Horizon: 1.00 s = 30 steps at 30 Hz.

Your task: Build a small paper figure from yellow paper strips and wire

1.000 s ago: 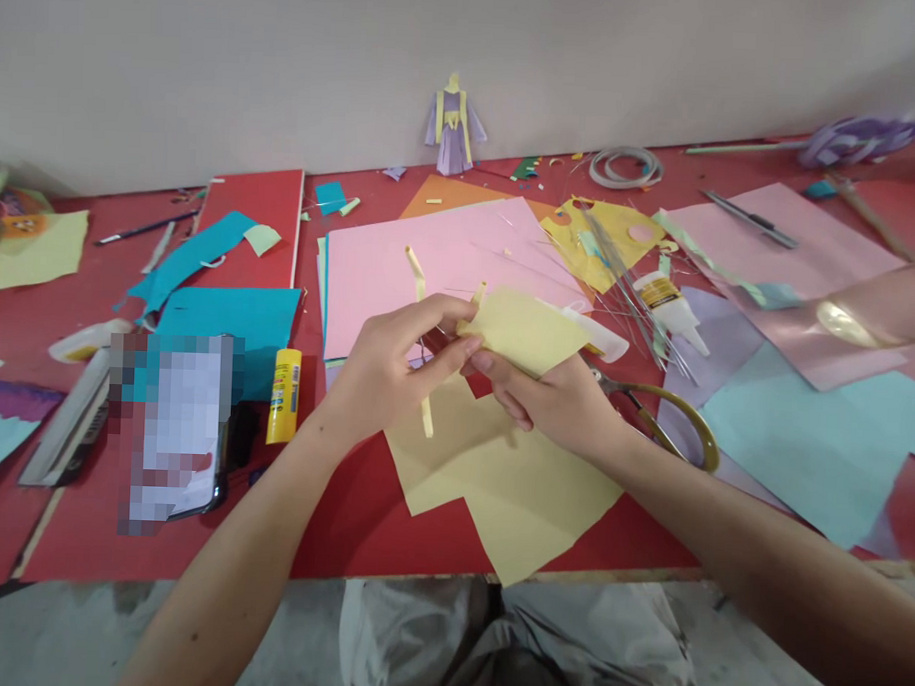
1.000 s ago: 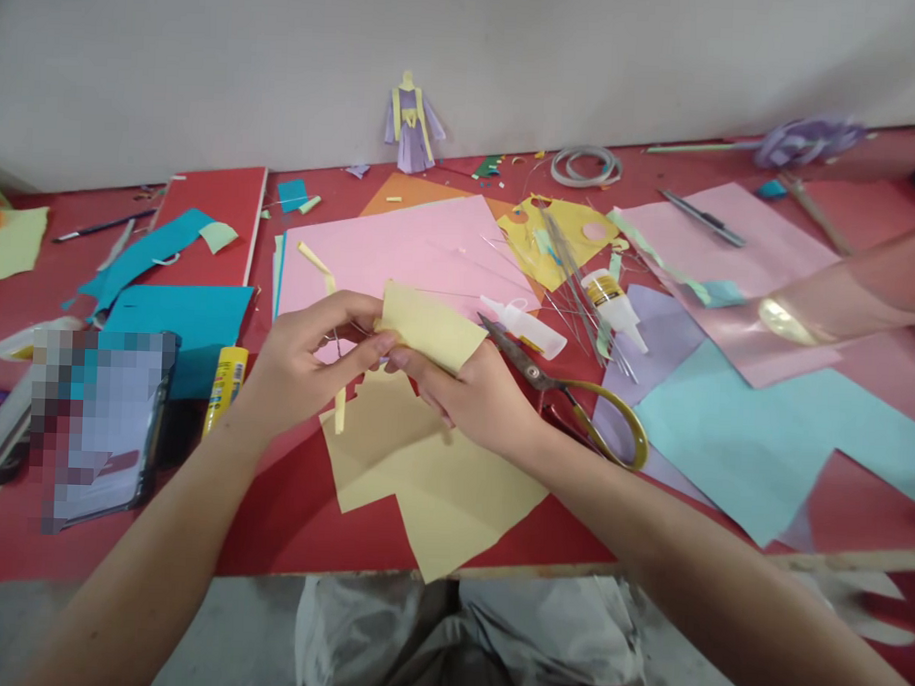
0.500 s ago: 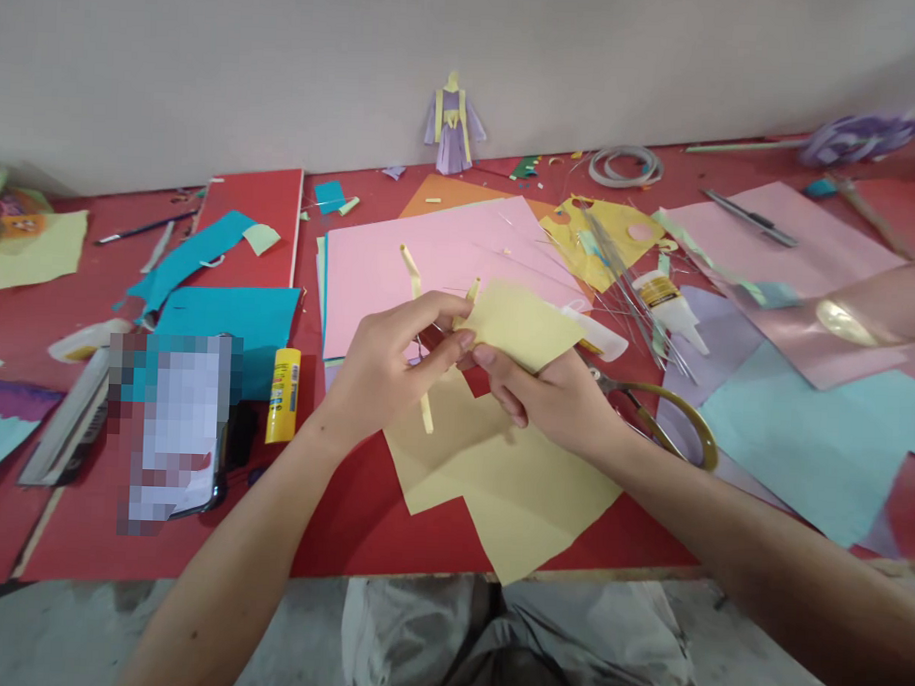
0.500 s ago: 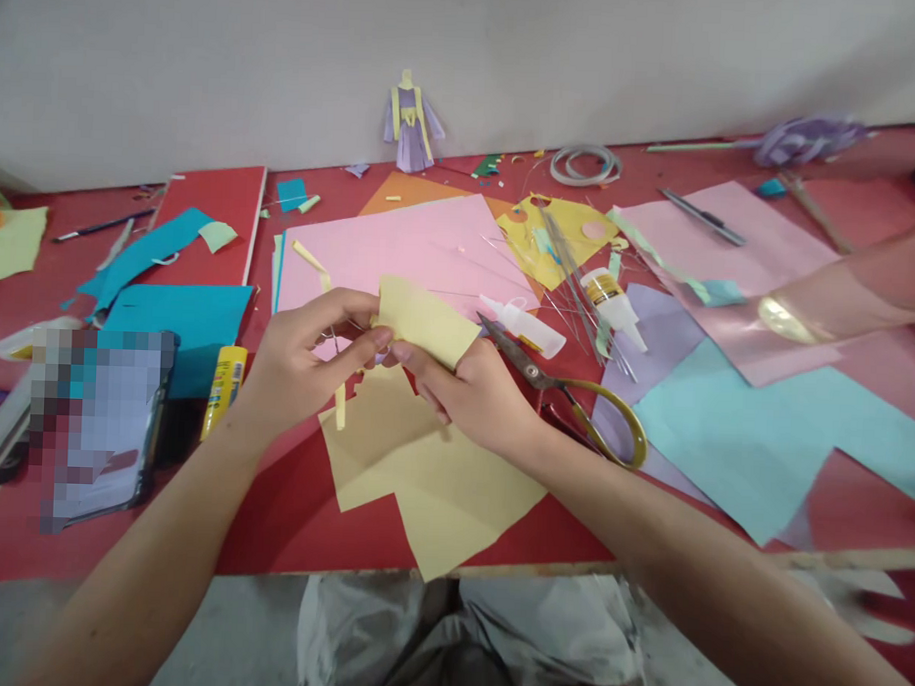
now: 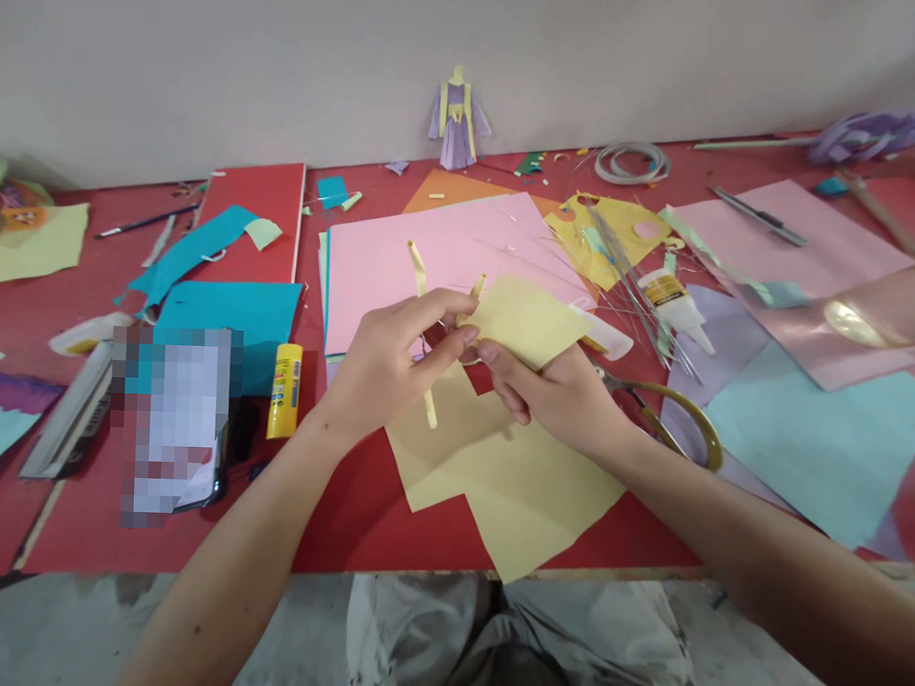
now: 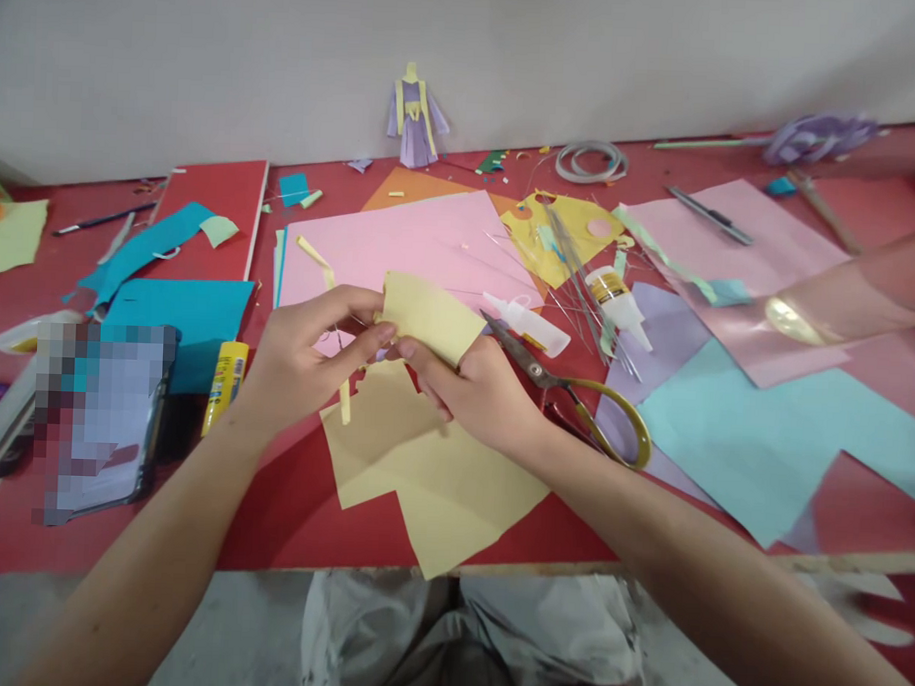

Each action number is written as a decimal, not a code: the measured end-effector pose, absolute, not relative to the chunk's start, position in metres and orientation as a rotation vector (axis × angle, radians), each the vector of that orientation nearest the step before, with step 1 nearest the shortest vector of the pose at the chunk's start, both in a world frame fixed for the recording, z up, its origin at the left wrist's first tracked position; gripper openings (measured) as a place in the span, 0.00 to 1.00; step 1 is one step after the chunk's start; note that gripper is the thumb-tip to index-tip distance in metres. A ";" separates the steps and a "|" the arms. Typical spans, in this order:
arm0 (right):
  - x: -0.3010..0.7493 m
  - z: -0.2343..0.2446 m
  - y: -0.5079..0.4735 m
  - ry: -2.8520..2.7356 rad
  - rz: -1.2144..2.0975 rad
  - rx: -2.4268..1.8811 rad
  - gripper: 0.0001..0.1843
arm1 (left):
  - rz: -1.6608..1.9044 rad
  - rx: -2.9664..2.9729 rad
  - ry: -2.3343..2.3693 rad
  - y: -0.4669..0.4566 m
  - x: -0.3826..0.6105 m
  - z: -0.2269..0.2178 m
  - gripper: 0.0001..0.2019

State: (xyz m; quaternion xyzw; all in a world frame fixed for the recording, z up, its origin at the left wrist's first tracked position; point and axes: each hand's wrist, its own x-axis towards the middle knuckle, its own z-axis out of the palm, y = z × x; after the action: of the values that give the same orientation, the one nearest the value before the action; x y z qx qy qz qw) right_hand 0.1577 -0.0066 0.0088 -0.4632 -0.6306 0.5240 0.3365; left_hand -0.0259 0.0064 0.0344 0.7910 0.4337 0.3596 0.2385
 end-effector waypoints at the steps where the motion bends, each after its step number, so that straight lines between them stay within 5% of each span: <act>1: 0.158 0.009 -0.007 -1.647 1.361 -1.208 0.24 | 0.979 2.188 1.194 0.007 -0.026 0.034 0.03; 30: 0.156 0.008 -0.006 -1.755 1.339 -1.153 0.23 | 0.811 2.324 1.184 0.010 -0.031 0.031 0.04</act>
State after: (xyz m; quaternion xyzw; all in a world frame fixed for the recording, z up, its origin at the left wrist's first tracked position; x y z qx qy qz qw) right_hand 0.1559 -0.0057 0.0079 -0.4388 -0.6675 0.5095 0.3199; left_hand -0.0306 0.0100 0.0312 0.8331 0.4243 0.2906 0.2036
